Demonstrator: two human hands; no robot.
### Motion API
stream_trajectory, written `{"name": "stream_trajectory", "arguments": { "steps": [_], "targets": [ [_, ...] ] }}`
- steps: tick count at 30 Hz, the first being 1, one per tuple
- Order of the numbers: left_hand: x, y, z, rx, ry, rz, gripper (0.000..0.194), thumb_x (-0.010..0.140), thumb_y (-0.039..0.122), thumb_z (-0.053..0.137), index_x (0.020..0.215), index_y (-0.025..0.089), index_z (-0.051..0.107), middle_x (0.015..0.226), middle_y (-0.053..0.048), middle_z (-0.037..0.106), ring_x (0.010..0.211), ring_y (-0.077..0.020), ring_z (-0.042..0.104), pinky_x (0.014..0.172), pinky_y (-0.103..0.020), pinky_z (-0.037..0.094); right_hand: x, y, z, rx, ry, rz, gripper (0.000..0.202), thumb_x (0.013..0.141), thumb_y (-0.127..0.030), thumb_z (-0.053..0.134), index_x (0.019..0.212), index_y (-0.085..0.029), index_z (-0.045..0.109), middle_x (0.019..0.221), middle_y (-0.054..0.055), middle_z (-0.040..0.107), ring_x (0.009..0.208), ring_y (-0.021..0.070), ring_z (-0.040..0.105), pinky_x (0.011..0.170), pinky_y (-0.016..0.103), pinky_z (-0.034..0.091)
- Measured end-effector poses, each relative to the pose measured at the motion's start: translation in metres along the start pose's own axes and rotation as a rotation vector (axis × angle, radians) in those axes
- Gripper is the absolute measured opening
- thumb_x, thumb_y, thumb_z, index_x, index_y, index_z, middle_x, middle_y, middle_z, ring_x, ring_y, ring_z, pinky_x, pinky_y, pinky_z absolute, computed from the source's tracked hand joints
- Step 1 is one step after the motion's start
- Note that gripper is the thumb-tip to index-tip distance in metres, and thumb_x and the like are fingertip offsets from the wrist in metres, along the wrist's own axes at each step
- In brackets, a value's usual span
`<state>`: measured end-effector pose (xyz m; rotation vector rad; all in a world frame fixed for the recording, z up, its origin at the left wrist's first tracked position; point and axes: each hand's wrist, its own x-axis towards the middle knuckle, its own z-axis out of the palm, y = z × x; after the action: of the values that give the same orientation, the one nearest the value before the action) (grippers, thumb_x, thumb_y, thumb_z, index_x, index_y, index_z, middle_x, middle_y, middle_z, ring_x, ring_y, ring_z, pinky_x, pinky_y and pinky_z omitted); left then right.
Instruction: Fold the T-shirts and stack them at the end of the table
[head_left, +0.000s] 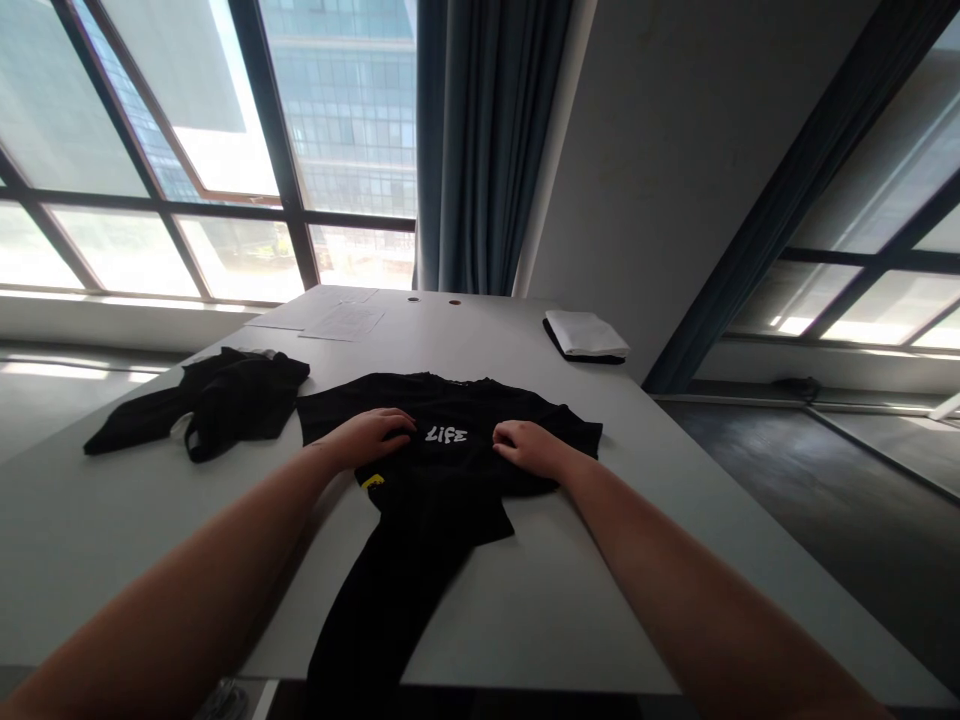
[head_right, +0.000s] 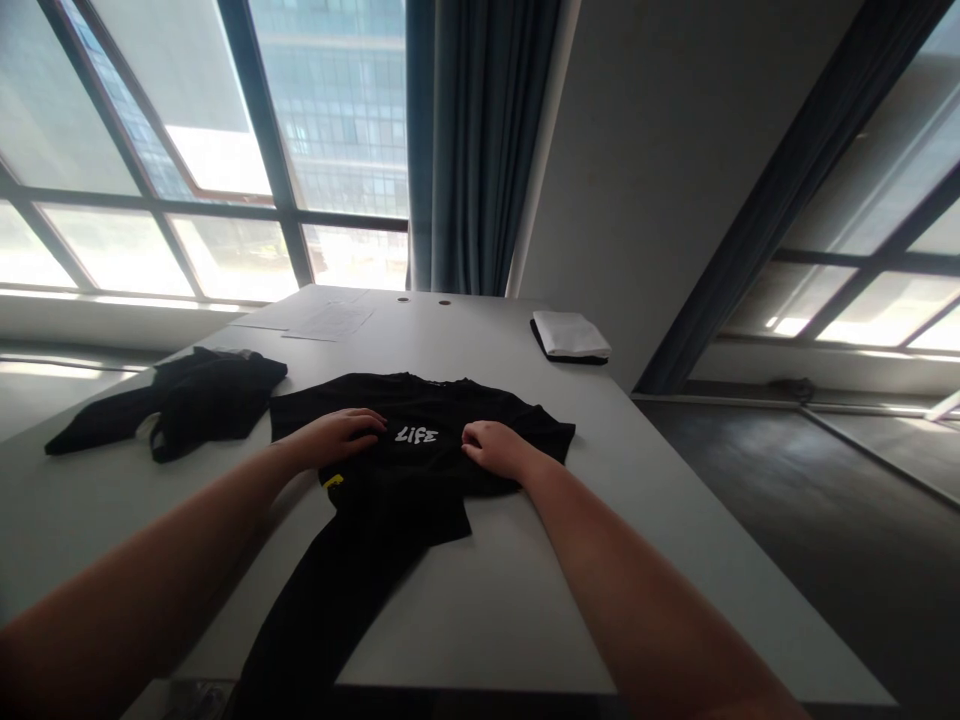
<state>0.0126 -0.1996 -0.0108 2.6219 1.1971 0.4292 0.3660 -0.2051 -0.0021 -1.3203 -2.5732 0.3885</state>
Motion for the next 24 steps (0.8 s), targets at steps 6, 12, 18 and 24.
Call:
{"name": "stream_trajectory", "arguments": {
  "steps": [6,12,18,24],
  "targets": [
    [0.001,0.029,-0.004,-0.076,-0.075,0.027,0.038,0.095,0.051,0.059,0.121,0.028,0.074,0.136,-0.006,0.065,0.125,-0.0254,0.061,0.114,-0.037,0.044,-0.009,-0.024,-0.005,-0.112,-0.040,0.021,0.010,0.093,-0.020,0.060,0.099,-0.018,0.068,0.099,0.008,0.070,0.090,0.0218,0.064,0.082,0.031,0.048],
    [0.002,0.059,-0.016,-0.402,-0.283,0.146,0.032,0.093,0.056,0.064,0.105,0.028,0.075,0.120,-0.002,0.073,0.114,-0.0226,0.067,0.106,-0.033,0.048,-0.022,-0.053,-0.008,-0.028,-0.054,-0.169,0.041,0.091,-0.018,0.062,0.132,-0.020,0.063,0.142,0.013,0.055,0.130,0.0265,0.056,0.114,0.038,0.042],
    [-0.003,0.070,-0.021,-0.399,-0.446,0.208,0.050,0.072,0.041,0.088,0.117,0.028,0.071,0.152,-0.002,0.056,0.136,-0.0286,0.054,0.117,-0.036,0.039,-0.024,-0.045,-0.018,0.121,-0.209,-0.160,0.061,0.083,-0.011,0.060,0.142,-0.025,0.062,0.153,0.008,0.051,0.135,0.0252,0.056,0.119,0.038,0.039],
    [0.001,0.061,-0.011,-0.247,-0.344,0.155,0.014,0.081,0.021,0.077,0.091,0.020,0.067,0.141,-0.004,0.060,0.122,-0.0231,0.060,0.105,-0.030,0.046,-0.028,-0.025,-0.038,0.238,-0.533,-0.100,0.089,0.075,-0.015,0.070,0.157,-0.041,0.045,0.173,-0.003,0.021,0.149,0.0318,0.041,0.119,0.041,0.039]
  ]
}}
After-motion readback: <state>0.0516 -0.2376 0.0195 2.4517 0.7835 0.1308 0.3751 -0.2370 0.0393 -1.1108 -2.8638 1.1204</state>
